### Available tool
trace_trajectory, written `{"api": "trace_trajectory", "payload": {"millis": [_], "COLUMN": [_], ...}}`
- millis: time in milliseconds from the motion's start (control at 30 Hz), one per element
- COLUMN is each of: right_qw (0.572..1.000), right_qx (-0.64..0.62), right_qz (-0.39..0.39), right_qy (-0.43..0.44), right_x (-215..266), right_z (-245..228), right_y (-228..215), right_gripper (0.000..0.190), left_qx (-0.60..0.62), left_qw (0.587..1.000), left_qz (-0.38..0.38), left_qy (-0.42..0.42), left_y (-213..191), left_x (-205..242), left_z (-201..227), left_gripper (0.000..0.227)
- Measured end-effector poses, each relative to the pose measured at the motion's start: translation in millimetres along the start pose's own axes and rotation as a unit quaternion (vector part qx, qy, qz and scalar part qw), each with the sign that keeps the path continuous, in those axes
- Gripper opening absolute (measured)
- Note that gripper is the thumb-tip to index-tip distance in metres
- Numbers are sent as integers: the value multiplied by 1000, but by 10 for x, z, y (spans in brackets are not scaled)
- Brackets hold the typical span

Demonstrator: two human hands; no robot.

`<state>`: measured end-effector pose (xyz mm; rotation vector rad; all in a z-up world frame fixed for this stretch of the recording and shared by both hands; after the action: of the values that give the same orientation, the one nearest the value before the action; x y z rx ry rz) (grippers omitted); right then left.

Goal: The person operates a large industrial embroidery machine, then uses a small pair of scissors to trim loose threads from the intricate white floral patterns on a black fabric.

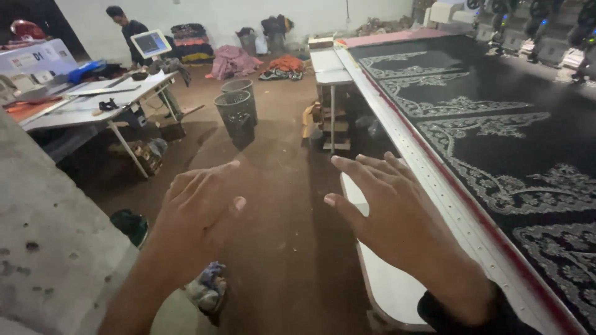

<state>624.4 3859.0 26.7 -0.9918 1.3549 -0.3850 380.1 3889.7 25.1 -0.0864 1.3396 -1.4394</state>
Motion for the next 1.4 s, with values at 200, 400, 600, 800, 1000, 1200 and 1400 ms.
{"api": "trace_trajectory", "payload": {"millis": [200, 400, 600, 800, 1000, 1200, 1400], "right_qw": [999, 998, 997, 998, 991, 999, 997], "right_qx": [-14, -25, -35, -21, -2, -4, -13], "right_qz": [-33, -46, -54, -33, -87, -26, -50], "right_qy": [14, 37, 50, 59, 97, 28, 51], "right_x": [-138, -123, 49, 204, 364, 407, 432], "right_z": [-20, -71, -1, 181, 441, 485, 587], "right_y": [364, 549, 573, 489, 444, 302, 284], "right_gripper": [53, 49, 44, 41, 47, 43, 44], "left_qx": [-24, -1, 18, 25, 43, -17, -60], "left_qw": [1000, 999, 994, 994, 993, 998, 990], "left_qz": [-16, -54, -93, -91, -101, -63, 125], "left_qy": [1, -9, -60, -58, -50, -17, -17], "left_y": [47, 241, 341, 528, 660, 737, -69], "left_x": [41, 131, 136, 124, 90, 122, -302], "left_z": [-420, -739, -716, -576, -306, -222, 357], "left_gripper": [42, 35, 52, 52, 47, 57, 24]}}
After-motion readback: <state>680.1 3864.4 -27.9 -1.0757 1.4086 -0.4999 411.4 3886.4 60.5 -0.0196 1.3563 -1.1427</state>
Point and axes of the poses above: each hand's wrist, its own x-axis away from the middle knuckle, its own y-axis out of the palm, z = x × y, the point moved 8 cm from there along -x, towards the middle knuckle, and after that the axes turned 8 degrees about x, right-handed, at the moved point
